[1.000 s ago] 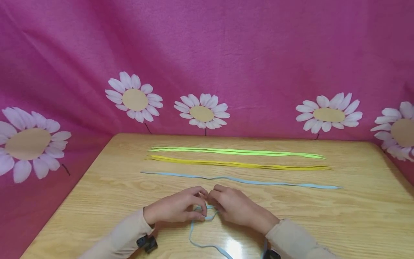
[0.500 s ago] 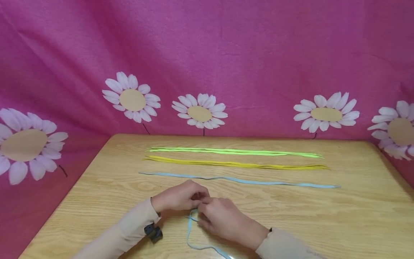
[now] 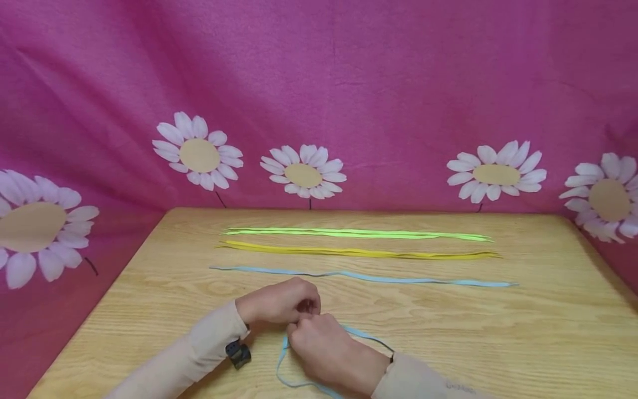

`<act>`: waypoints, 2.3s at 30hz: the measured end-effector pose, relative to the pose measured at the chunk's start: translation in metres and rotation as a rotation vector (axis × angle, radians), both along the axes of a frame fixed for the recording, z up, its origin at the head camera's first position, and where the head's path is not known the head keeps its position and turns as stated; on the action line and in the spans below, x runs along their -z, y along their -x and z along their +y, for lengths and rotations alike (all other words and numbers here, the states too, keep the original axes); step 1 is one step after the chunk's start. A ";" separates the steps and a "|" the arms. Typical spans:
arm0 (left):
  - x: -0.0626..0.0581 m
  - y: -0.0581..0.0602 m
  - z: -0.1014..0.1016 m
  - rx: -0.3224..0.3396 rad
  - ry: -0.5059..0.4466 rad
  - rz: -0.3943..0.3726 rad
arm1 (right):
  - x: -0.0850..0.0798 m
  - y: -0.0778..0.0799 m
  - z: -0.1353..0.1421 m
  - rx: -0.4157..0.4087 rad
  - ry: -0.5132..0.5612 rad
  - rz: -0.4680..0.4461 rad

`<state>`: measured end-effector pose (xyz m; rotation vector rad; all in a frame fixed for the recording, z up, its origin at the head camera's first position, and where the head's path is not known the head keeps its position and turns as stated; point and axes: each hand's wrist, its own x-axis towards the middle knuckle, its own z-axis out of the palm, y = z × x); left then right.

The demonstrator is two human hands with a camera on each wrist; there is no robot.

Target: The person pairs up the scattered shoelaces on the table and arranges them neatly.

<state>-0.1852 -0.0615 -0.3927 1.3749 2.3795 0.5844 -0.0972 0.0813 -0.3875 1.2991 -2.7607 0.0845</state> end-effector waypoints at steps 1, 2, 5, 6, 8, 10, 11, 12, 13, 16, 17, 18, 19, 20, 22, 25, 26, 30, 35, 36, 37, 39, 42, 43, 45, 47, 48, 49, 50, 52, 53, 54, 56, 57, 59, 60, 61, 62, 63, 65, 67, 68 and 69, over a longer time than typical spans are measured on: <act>-0.001 0.000 -0.003 -0.007 -0.006 0.003 | 0.000 0.001 0.002 -0.001 0.026 -0.004; -0.001 0.000 -0.006 -0.015 -0.015 0.005 | 0.000 0.001 0.005 -0.003 0.063 -0.013; -0.003 0.002 -0.020 -0.064 -0.063 -0.026 | -0.003 0.006 0.016 0.008 0.178 -0.059; -0.004 0.002 -0.025 -0.086 -0.087 -0.044 | -0.004 0.008 0.021 0.017 0.220 -0.091; -0.006 0.003 -0.038 -0.129 -0.130 -0.074 | -0.008 0.013 0.031 0.036 0.304 -0.127; -0.008 0.003 -0.052 -0.170 -0.179 -0.088 | -0.012 0.017 0.043 0.058 0.388 -0.137; -0.009 0.003 -0.059 -0.191 -0.202 -0.096 | -0.014 0.018 0.049 0.066 0.435 -0.135; -0.010 0.003 -0.066 -0.215 -0.221 -0.102 | -0.016 0.019 0.056 0.075 0.485 -0.145; -0.012 0.002 -0.072 -0.240 -0.237 -0.105 | -0.018 0.020 0.062 0.084 0.537 -0.149; -0.015 0.000 -0.091 -0.305 -0.276 -0.115 | -0.022 0.017 0.083 0.131 0.662 -0.163; -0.015 -0.001 -0.097 -0.327 -0.282 -0.113 | -0.024 0.015 0.089 0.153 0.698 -0.164; -0.015 -0.003 -0.103 -0.344 -0.290 -0.104 | -0.025 0.014 0.095 0.182 0.722 -0.159; -0.015 -0.005 -0.109 -0.361 -0.295 -0.095 | -0.027 0.012 0.101 0.208 0.741 -0.140; -0.015 -0.007 -0.115 -0.380 -0.300 -0.088 | -0.028 0.011 0.106 0.233 0.758 -0.122; -0.014 -0.011 -0.125 -0.412 -0.309 -0.075 | -0.030 0.009 0.117 0.275 0.803 -0.090; -0.016 -0.016 -0.135 -0.463 -0.310 -0.073 | -0.034 0.005 0.134 0.338 0.868 -0.098; -0.017 -0.017 -0.138 -0.478 -0.311 -0.069 | -0.035 0.004 0.140 0.360 0.886 -0.116; -0.022 -0.020 -0.150 -0.522 -0.320 -0.048 | -0.037 0.000 0.161 0.443 0.902 -0.176; -0.025 -0.021 -0.161 -0.565 -0.340 -0.019 | -0.033 -0.001 0.180 0.490 0.887 -0.182; -0.025 -0.022 -0.163 -0.572 -0.346 -0.014 | -0.032 -0.001 0.183 0.499 0.887 -0.173; -0.026 -0.022 -0.164 -0.577 -0.357 -0.012 | -0.032 -0.001 0.186 0.506 0.884 -0.158; -0.025 -0.022 -0.167 -0.589 -0.377 -0.001 | -0.031 -0.001 0.191 0.517 0.875 -0.119; -0.025 -0.021 -0.170 -0.596 -0.404 0.014 | -0.031 -0.002 0.197 0.530 0.860 -0.054; -0.025 -0.021 -0.170 -0.599 -0.411 0.017 | -0.032 -0.002 0.199 0.532 0.854 -0.036; -0.026 -0.022 -0.171 -0.602 -0.415 0.024 | -0.033 -0.003 0.203 0.541 0.847 -0.009; -0.027 -0.022 -0.172 -0.608 -0.414 0.025 | -0.034 -0.004 0.206 0.555 0.838 0.013; -0.027 -0.022 -0.172 -0.611 -0.415 0.024 | -0.034 -0.004 0.207 0.563 0.839 0.021; -0.028 -0.023 -0.173 -0.615 -0.415 0.023 | -0.034 -0.004 0.208 0.567 0.837 0.031; -0.029 -0.023 -0.173 -0.620 -0.413 0.023 | -0.035 -0.004 0.210 0.571 0.835 0.043; -0.029 -0.023 -0.174 -0.630 -0.406 0.021 | -0.035 -0.005 0.212 0.574 0.828 0.069; -0.030 -0.023 -0.174 -0.633 -0.405 0.021 | -0.035 -0.005 0.214 0.572 0.831 0.080; -0.030 -0.023 -0.175 -0.635 -0.404 0.023 | -0.035 -0.005 0.216 0.568 0.833 0.090; -0.031 -0.024 -0.175 -0.642 -0.403 0.026 | -0.035 -0.005 0.219 0.561 0.830 0.102; -0.031 -0.024 -0.176 -0.645 -0.404 0.024 | -0.034 -0.006 0.221 0.561 0.826 0.106; -0.031 -0.024 -0.177 -0.650 -0.406 0.022 | -0.035 -0.006 0.225 0.560 0.829 0.102; -0.032 -0.025 -0.178 -0.654 -0.407 0.019 | -0.035 -0.007 0.227 0.557 0.832 0.097; -0.032 -0.025 -0.178 -0.660 -0.407 0.014 | -0.036 -0.007 0.230 0.552 0.834 0.093; -0.032 -0.025 -0.179 -0.664 -0.407 0.010 | -0.036 -0.007 0.232 0.541 0.838 0.092; -0.033 -0.025 -0.179 -0.667 -0.407 0.005 | -0.037 -0.006 0.235 0.532 0.843 0.091; -0.034 -0.025 -0.180 -0.672 -0.408 0.002 | -0.039 -0.006 0.239 0.520 0.850 0.090; -0.035 -0.023 -0.181 -0.677 -0.417 -0.001 | -0.040 -0.005 0.242 0.518 0.853 0.098; -0.036 -0.023 -0.182 -0.677 -0.425 0.002 | -0.041 -0.005 0.243 0.519 0.857 0.100; -0.037 -0.022 -0.182 -0.678 -0.432 0.004 | -0.041 -0.004 0.245 0.522 0.868 0.096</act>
